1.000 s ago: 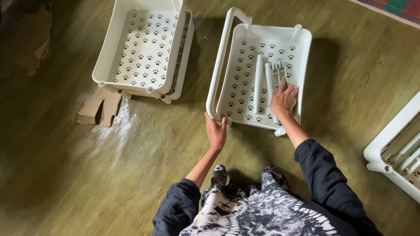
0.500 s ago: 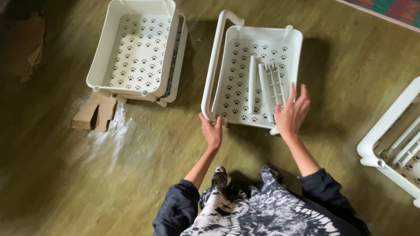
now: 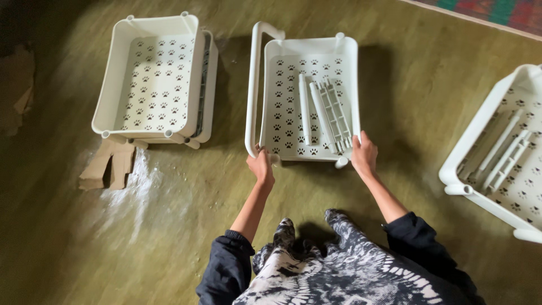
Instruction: The person assembles a white plastic storage rack by inserting vertical support poles into the corner holes of two perforated trays. They align the trays and secure the poles to form a two-tiered unit, then repeat the process with additional trays and poles to build a taller rack.
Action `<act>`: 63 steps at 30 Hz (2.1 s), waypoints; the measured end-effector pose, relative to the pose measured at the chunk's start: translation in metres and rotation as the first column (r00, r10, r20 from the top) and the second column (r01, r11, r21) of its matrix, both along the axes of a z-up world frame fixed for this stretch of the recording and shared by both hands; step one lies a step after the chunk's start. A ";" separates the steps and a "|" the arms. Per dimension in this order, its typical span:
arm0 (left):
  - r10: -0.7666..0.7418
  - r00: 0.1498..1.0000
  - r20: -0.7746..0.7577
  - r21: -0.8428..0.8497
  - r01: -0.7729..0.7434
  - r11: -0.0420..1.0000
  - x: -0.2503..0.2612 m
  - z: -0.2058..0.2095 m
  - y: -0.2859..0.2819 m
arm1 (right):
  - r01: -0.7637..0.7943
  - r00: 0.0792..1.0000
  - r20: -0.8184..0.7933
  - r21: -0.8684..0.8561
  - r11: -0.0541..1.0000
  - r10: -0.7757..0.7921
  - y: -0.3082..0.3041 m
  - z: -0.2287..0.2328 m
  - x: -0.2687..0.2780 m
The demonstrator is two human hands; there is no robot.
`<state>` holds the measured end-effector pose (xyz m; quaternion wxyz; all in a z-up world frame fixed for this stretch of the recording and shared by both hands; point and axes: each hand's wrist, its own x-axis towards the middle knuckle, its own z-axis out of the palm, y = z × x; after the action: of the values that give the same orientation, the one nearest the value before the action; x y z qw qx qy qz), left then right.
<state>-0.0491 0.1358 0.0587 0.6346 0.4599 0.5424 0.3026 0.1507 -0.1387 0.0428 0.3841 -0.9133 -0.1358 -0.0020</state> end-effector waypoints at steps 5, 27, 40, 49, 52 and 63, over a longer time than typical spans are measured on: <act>-0.050 0.996 0.072 0.021 0.049 0.999 0.018 0.015 -0.021 | 0.048 0.995 0.089 0.033 0.998 -0.051 -0.019 0.013 0.017; -0.794 0.522 0.310 0.331 0.724 0.605 0.213 0.200 -0.318 | 0.520 0.791 0.247 0.208 0.828 -0.559 -0.431 0.152 0.077; -0.941 0.278 0.195 0.248 0.914 0.321 0.221 0.147 -0.438 | 0.546 0.771 0.263 0.197 0.815 -0.580 -0.547 0.166 0.016; -0.957 0.274 -0.098 0.325 0.918 0.229 0.230 0.119 -0.446 | 0.623 0.738 0.214 0.152 0.768 -0.640 -0.544 0.152 0.034; -0.951 0.244 -0.193 0.385 0.910 0.155 0.235 0.111 -0.451 | 0.611 0.745 0.206 0.173 0.773 -0.635 -0.546 0.153 0.037; -0.992 0.122 -0.017 0.229 0.967 0.115 0.235 0.098 -0.447 | 0.606 0.768 0.306 -0.061 0.793 -0.563 -0.546 0.154 0.035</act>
<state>0.1860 -0.3112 0.1569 0.6668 0.7364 0.0280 -0.1110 0.1860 -0.6845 0.1971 0.2692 -0.9277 0.1049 -0.2363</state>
